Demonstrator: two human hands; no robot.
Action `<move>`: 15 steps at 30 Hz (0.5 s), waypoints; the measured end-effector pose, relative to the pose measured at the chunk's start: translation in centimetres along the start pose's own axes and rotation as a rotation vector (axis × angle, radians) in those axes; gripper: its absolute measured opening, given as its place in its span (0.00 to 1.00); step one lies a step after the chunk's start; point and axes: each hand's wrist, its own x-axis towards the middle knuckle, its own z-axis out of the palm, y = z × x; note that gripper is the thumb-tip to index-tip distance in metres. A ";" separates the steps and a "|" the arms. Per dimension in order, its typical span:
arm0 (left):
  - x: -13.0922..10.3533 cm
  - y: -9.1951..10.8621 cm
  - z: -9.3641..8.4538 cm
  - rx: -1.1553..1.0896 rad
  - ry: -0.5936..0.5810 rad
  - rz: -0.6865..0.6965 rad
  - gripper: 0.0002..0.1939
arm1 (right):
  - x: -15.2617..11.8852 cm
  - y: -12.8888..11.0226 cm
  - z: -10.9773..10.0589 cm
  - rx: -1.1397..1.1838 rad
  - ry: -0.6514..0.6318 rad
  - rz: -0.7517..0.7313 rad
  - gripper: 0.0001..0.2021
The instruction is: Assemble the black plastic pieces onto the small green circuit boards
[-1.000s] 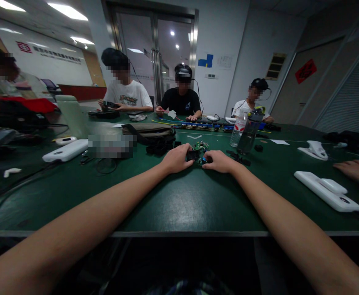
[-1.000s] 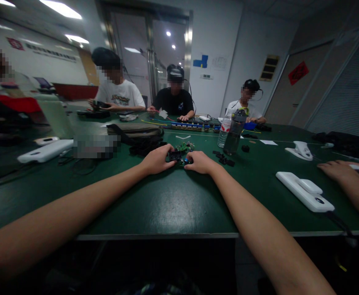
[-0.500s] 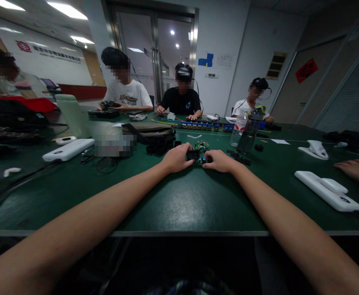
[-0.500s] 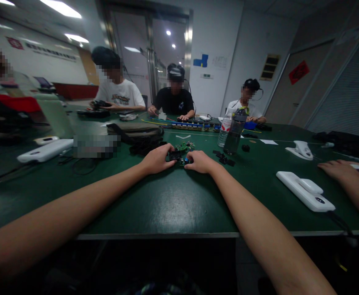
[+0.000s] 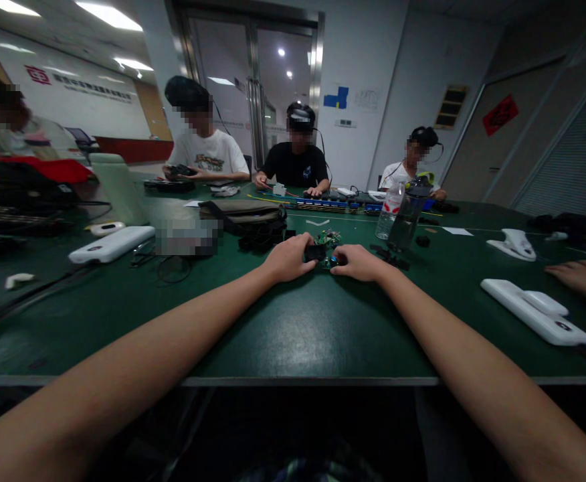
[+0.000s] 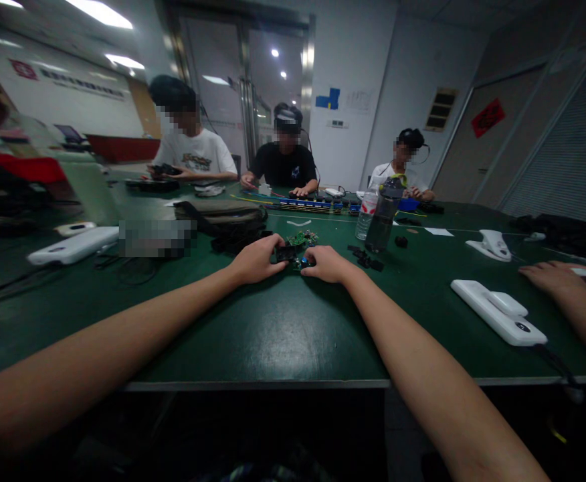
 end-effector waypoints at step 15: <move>0.0 0.0 0.0 0.002 -0.002 0.003 0.18 | 0.0 0.1 0.0 -0.001 -0.002 0.001 0.09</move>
